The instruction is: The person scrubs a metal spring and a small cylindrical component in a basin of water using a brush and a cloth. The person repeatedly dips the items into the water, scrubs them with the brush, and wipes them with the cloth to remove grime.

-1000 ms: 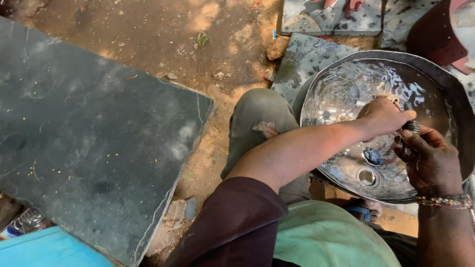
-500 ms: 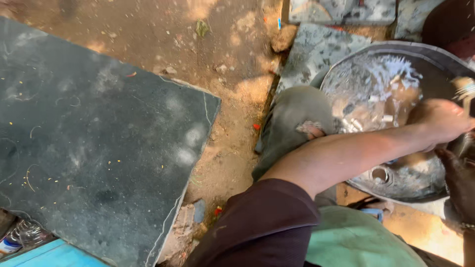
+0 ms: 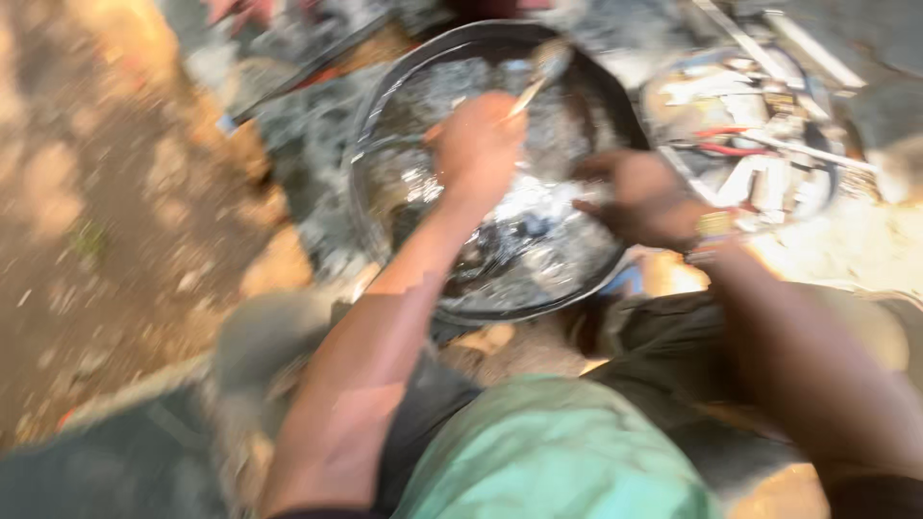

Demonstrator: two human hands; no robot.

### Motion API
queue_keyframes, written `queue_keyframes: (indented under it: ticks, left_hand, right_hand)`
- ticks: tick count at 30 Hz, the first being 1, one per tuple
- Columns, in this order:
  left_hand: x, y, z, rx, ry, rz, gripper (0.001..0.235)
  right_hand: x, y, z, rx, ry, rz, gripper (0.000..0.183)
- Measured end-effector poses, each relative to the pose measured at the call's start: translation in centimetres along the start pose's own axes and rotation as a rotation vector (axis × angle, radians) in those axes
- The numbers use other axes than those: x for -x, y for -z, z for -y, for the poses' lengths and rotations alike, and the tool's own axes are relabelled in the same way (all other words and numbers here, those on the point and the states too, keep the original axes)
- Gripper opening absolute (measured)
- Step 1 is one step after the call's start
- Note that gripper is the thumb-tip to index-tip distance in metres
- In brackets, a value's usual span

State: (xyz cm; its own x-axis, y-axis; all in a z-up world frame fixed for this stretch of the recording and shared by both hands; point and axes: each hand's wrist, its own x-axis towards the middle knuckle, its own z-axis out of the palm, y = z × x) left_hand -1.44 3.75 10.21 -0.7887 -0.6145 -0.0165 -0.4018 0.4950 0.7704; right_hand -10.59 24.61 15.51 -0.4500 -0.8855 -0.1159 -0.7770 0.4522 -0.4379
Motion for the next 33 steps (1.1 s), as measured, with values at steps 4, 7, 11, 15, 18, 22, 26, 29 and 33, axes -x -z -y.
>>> queue_keyframes:
  ticks: [4, 7, 11, 15, 18, 22, 26, 29, 33]
  left_hand:
    - [0.7, 2.2, 0.8, 0.437, 0.033, 0.046, 0.019]
    - [-0.1, 1.9, 0.8, 0.419, 0.263, 0.094, 0.014]
    - [-0.3, 0.9, 1.0, 0.545, 0.326, 0.094, 0.015]
    - [-0.9, 0.7, 2.0, 0.822, 0.269, 0.132, 0.016]
    - [-1.1, 1.4, 2.4, 0.882, 0.308, 0.142, 0.017]
    - [-1.8, 2.2, 3.4, 0.943, 0.375, 0.142, 0.014]
    - [-2.2, 2.4, 4.8, 0.956, 0.479, 0.14, 0.01]
    - [-1.7, 2.7, 6.0, 0.978, 0.504, 0.159, 0.013]
    - [-0.9, 3.4, 6.5, 1.052, 0.521, 0.207, 0.013]
  right_hand:
    - [-1.7, -2.4, 2.3, 0.216, -0.051, 0.166, 0.045]
    - [-3.1, -1.9, 3.8, -0.016, -0.039, 0.116, 0.052]
    - [-3.7, -1.0, 4.1, 0.07, -0.092, -0.049, 0.026]
    - [-3.7, 0.6, 4.1, 0.095, -0.087, -0.206, 0.028]
    - [-2.8, 3.1, 4.5, 0.132, -0.046, -0.398, 0.037]
    - [-0.9, 7.5, 3.1, 0.037, -0.084, -0.57, 0.039]
    - [-1.0, 7.8, 3.0, -0.019, -0.123, -0.737, 0.042]
    - [-1.7, 5.9, 4.5, 0.063, -0.157, -0.548, 0.041]
    - [-0.9, 5.7, 5.4, 0.032, -0.131, -0.512, 0.042]
